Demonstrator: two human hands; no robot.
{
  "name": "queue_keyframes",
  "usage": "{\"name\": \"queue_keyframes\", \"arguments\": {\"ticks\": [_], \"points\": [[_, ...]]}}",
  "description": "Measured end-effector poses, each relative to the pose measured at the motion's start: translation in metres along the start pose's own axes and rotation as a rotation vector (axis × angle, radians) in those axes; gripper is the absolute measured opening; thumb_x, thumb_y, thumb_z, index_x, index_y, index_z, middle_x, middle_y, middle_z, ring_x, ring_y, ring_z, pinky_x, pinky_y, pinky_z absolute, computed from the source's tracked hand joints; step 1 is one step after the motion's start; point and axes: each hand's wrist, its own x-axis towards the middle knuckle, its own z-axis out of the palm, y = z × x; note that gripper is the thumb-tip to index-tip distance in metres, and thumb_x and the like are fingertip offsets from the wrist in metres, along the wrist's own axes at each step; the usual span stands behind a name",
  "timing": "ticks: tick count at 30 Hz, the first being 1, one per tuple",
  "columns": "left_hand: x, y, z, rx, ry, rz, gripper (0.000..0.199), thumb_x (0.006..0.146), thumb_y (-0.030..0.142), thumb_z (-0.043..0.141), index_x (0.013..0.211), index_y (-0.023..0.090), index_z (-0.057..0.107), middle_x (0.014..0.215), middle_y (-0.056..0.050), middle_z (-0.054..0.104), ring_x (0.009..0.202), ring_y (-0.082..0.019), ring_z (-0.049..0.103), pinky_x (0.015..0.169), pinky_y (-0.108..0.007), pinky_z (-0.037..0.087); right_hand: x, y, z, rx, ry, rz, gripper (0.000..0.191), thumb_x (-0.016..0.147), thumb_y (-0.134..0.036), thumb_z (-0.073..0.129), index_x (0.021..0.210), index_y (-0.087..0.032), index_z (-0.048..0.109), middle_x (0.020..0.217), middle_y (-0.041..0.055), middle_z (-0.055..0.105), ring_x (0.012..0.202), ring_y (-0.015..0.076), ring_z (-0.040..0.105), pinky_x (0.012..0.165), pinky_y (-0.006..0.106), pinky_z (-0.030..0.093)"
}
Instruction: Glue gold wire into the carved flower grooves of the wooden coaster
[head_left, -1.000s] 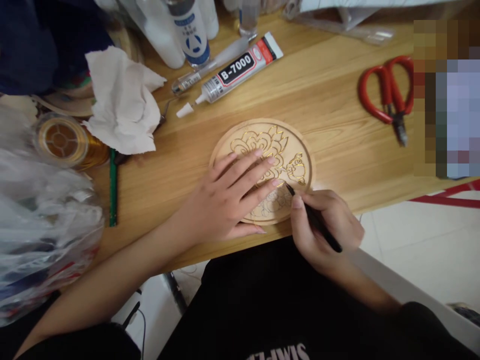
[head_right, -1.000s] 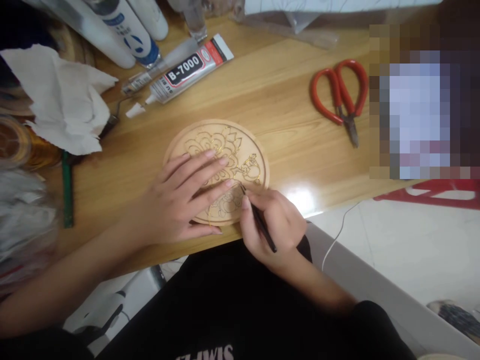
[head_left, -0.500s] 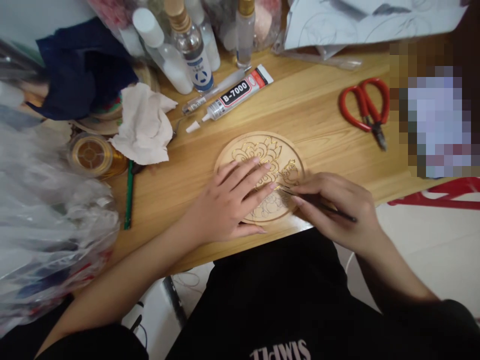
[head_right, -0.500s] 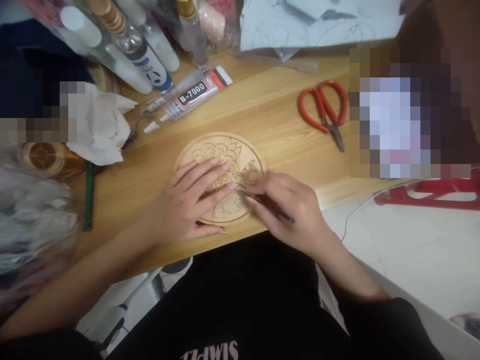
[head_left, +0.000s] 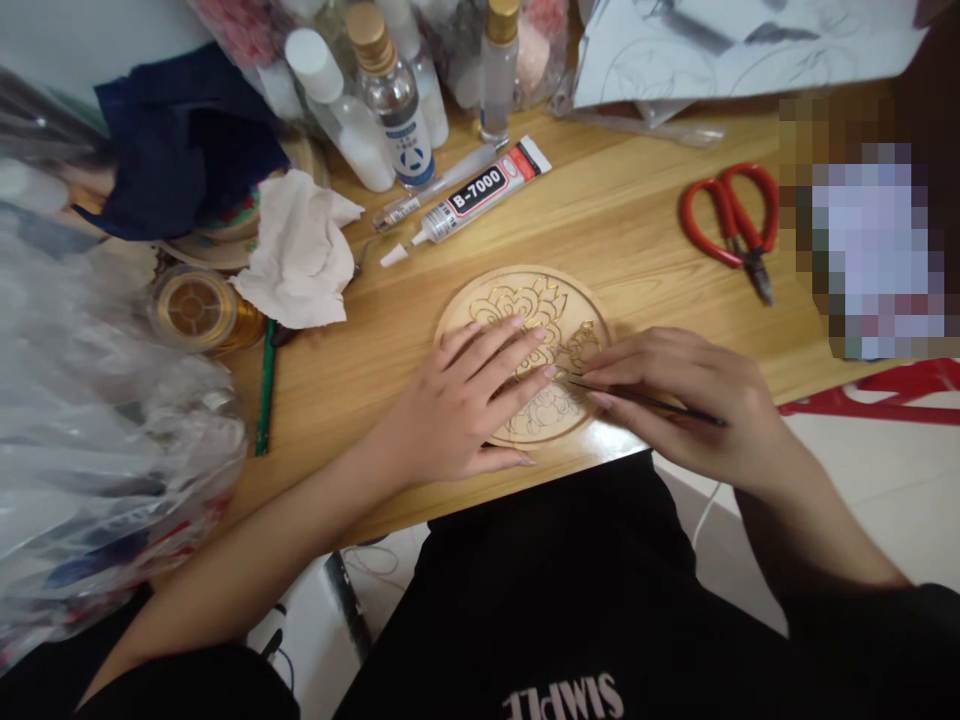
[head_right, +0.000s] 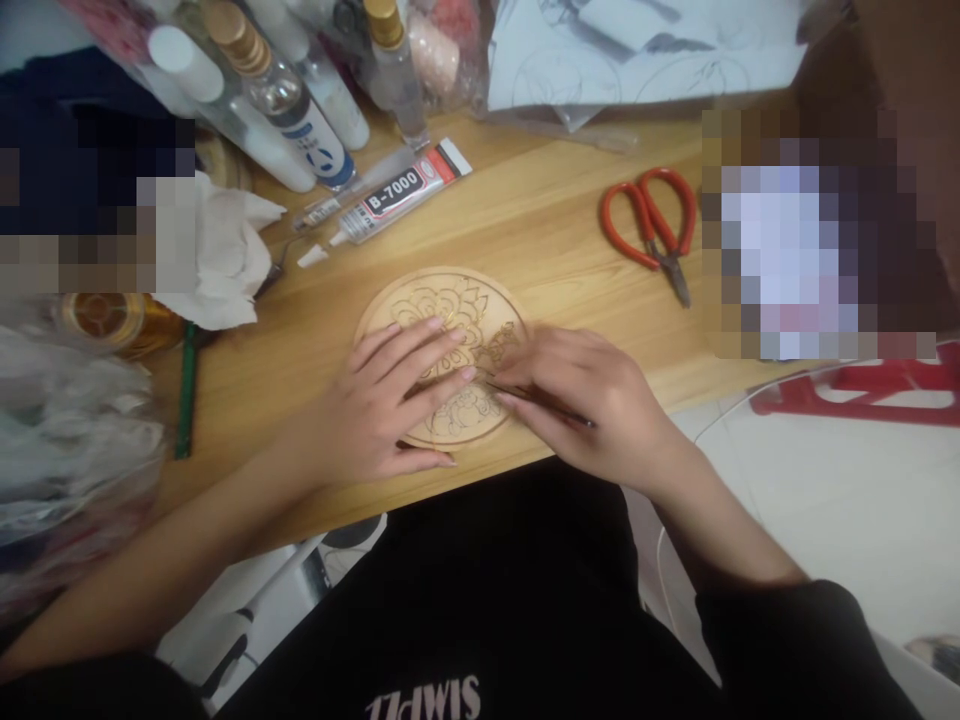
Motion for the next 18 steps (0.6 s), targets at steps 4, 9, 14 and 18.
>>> {"name": "queue_keyframes", "arguments": {"ticks": [4, 9, 14, 18], "points": [[0.0, 0.001, 0.0, 0.006, -0.009, -0.003, 0.076, 0.086, 0.068, 0.052, 0.141, 0.014, 0.047, 0.15, -0.019, 0.043, 0.141, -0.036, 0.038, 0.112, -0.051, 0.03, 0.003, 0.002, -0.003, -0.014, -0.023, -0.024, 0.012, 0.087, -0.017, 0.064, 0.098, -0.024, 0.066, 0.092, 0.004, 0.075, 0.082, 0.0189, 0.071, 0.07, 0.035, 0.056], [-0.001, 0.001, 0.001, -0.005, -0.008, -0.007, 0.074, 0.087, 0.067, 0.052, 0.14, 0.014, 0.048, 0.151, -0.019, 0.042, 0.141, -0.037, 0.037, 0.112, -0.052, 0.031, 0.005, 0.002, -0.003, -0.065, -0.029, -0.034, 0.008, 0.087, -0.019, 0.065, 0.095, -0.022, 0.065, 0.087, 0.0039, 0.075, 0.08, 0.0196, 0.071, 0.069, 0.035, 0.055], [-0.001, 0.0, 0.001, -0.019, -0.013, -0.009, 0.073, 0.089, 0.067, 0.049, 0.138, 0.013, 0.049, 0.151, -0.019, 0.043, 0.141, -0.037, 0.037, 0.111, -0.053, 0.031, 0.0, -0.005, 0.007, -0.205, 0.025, -0.012, 0.008, 0.085, -0.018, 0.067, 0.091, -0.019, 0.062, 0.079, 0.0061, 0.072, 0.073, 0.0216, 0.069, 0.065, 0.037, 0.054], [0.0, 0.001, -0.001, -0.025, -0.021, -0.016, 0.071, 0.089, 0.064, 0.051, 0.138, 0.013, 0.05, 0.15, -0.019, 0.043, 0.141, -0.037, 0.038, 0.112, -0.052, 0.031, -0.005, -0.012, 0.017, -0.215, 0.109, 0.035, 0.011, 0.083, -0.013, 0.067, 0.089, -0.019, 0.06, 0.08, 0.0074, 0.071, 0.071, 0.0209, 0.068, 0.062, 0.036, 0.054]]}}
